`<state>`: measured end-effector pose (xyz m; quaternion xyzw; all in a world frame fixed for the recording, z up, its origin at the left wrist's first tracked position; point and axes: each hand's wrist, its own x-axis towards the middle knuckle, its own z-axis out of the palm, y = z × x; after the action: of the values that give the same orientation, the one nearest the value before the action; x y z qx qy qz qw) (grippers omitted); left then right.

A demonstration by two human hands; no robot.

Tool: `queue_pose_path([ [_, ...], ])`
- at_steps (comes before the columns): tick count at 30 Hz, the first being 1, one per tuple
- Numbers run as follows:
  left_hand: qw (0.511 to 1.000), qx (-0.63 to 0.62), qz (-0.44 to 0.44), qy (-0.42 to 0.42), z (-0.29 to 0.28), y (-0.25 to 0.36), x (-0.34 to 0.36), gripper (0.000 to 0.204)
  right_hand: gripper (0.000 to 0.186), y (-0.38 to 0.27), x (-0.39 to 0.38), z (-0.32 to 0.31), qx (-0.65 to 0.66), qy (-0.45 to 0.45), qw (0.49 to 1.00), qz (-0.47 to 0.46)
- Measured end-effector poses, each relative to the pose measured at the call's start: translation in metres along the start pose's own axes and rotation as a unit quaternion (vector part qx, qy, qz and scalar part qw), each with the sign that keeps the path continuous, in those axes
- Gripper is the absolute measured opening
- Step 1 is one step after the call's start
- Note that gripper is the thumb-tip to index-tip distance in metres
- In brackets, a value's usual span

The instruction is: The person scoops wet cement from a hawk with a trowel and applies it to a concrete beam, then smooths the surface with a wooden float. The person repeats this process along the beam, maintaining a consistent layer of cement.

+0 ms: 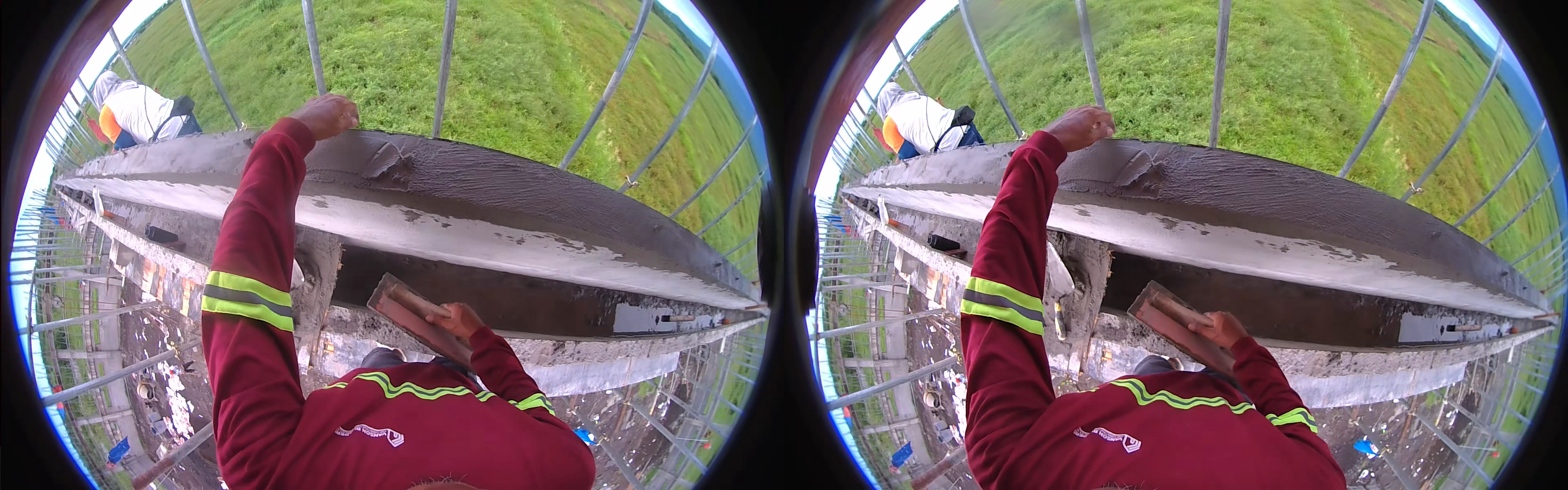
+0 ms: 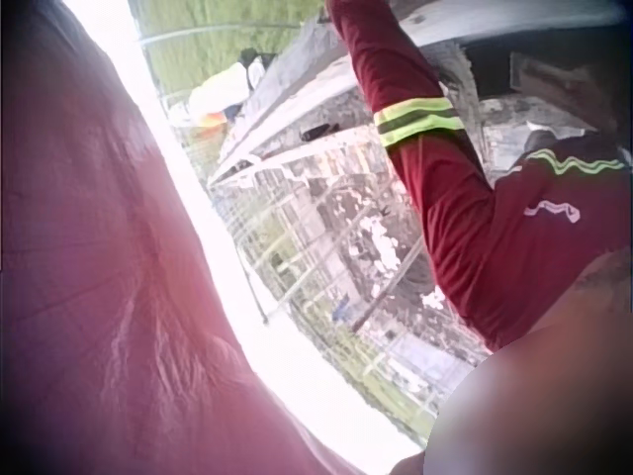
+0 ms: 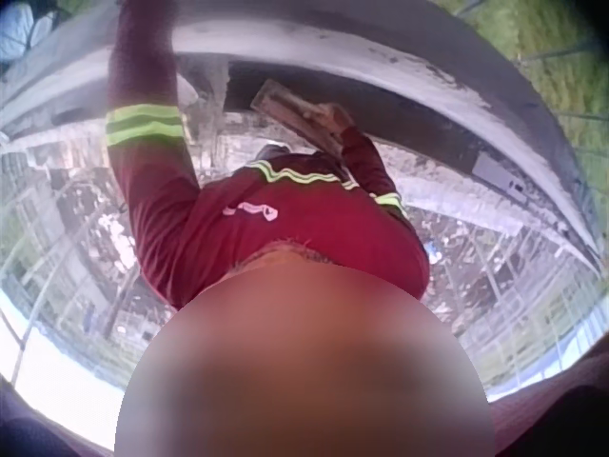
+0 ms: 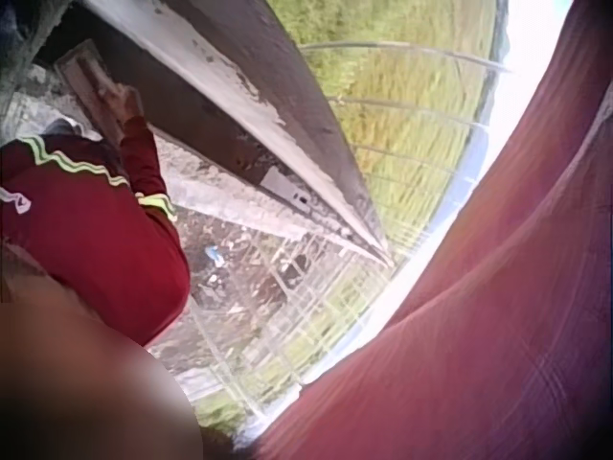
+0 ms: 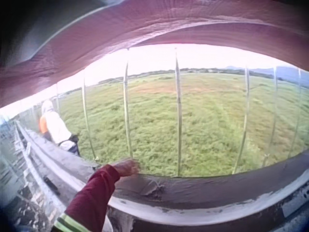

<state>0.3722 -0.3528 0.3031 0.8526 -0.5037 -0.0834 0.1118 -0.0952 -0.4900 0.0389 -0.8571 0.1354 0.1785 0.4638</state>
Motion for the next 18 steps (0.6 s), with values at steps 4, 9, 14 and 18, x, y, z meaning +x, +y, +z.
queue_pose_path([
  [4,0.999,0.020,-0.021,-0.046,0.002,0.001,0.010,0.020,0.076,0.019,-0.013,-0.027,0.005,-0.041,0.999,0.000],
  [9,0.996,0.029,-0.034,-0.077,-0.002,0.014,0.006,0.020,0.076,0.037,-0.012,-0.044,-0.009,-0.058,0.998,-0.024],
  [14,0.990,0.071,-0.011,0.124,-0.021,0.045,-0.012,0.019,0.067,0.036,-0.004,-0.047,-0.007,-0.041,0.999,-0.034],
  [18,0.929,-0.047,-0.011,0.367,-0.007,0.102,-0.084,0.013,0.069,0.011,-0.006,-0.068,0.034,-0.056,0.996,-0.061],
])
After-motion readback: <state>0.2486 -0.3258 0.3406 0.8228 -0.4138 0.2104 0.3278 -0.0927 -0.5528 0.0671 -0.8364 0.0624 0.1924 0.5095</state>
